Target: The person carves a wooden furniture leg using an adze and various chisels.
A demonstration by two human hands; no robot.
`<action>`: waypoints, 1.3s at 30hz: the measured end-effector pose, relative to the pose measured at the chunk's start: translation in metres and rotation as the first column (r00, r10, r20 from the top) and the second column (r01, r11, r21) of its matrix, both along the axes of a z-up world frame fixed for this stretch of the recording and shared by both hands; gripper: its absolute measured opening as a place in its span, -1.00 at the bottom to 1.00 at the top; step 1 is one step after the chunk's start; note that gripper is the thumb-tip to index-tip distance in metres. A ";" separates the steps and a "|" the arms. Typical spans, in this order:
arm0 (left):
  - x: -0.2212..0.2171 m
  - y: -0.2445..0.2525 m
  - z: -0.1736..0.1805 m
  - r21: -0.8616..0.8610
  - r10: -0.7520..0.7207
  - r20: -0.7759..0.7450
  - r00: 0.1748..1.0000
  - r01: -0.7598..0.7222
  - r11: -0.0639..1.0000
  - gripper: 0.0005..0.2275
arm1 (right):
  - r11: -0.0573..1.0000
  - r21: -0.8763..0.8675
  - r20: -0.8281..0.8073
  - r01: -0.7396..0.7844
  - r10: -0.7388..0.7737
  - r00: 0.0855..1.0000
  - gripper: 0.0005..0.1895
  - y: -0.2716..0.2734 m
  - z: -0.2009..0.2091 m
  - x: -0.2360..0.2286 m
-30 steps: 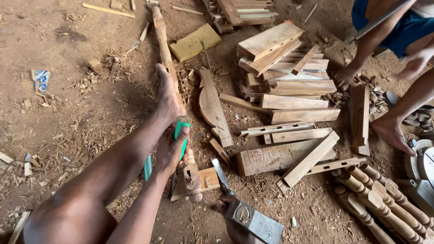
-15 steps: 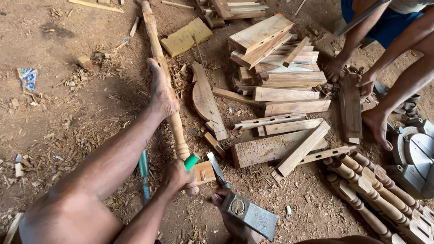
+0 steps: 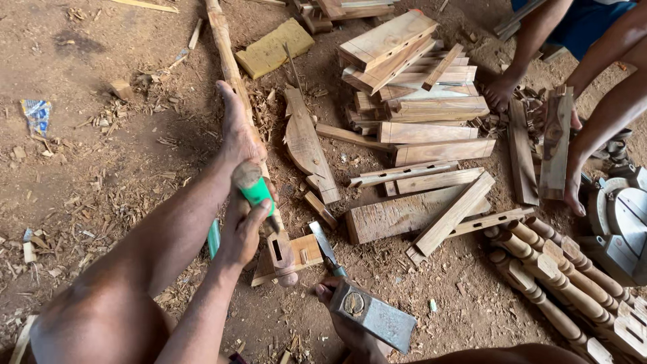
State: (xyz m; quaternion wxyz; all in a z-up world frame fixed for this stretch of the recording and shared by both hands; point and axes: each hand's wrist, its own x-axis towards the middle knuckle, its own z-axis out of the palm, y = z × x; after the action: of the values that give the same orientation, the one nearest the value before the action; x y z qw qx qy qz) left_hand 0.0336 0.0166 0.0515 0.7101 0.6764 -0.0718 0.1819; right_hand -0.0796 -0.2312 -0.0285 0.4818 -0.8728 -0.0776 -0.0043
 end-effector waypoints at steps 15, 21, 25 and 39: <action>-0.007 -0.025 -0.062 -0.033 0.106 -0.071 0.992 -0.108 0.994 -0.72 | 0.888 -0.460 0.250 -0.004 0.134 0.959 -0.72 -0.002 0.020 -0.002; -0.002 -0.023 -0.082 -0.053 0.133 -0.100 0.986 -0.139 0.989 -0.70 | 0.650 -0.754 0.264 0.094 0.168 0.950 -0.67 -0.002 0.020 -0.005; -0.004 -0.024 -0.089 -0.045 0.164 -0.137 0.977 -0.172 0.984 -0.72 | 0.958 0.276 0.059 -0.080 0.066 0.996 -0.67 -0.002 0.009 -0.005; -0.020 -0.048 -0.126 -0.207 0.075 -0.236 0.969 -0.126 0.970 -0.84 | 0.751 -0.595 -0.115 -0.285 0.271 0.956 -0.86 0.043 0.178 0.109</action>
State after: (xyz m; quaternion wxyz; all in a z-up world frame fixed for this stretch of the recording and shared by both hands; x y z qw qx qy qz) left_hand 0.0140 -0.0313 -0.0748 0.7739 0.6127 0.0648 0.1463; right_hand 0.0296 -0.1879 0.1497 0.1730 -0.9593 -0.1985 0.1018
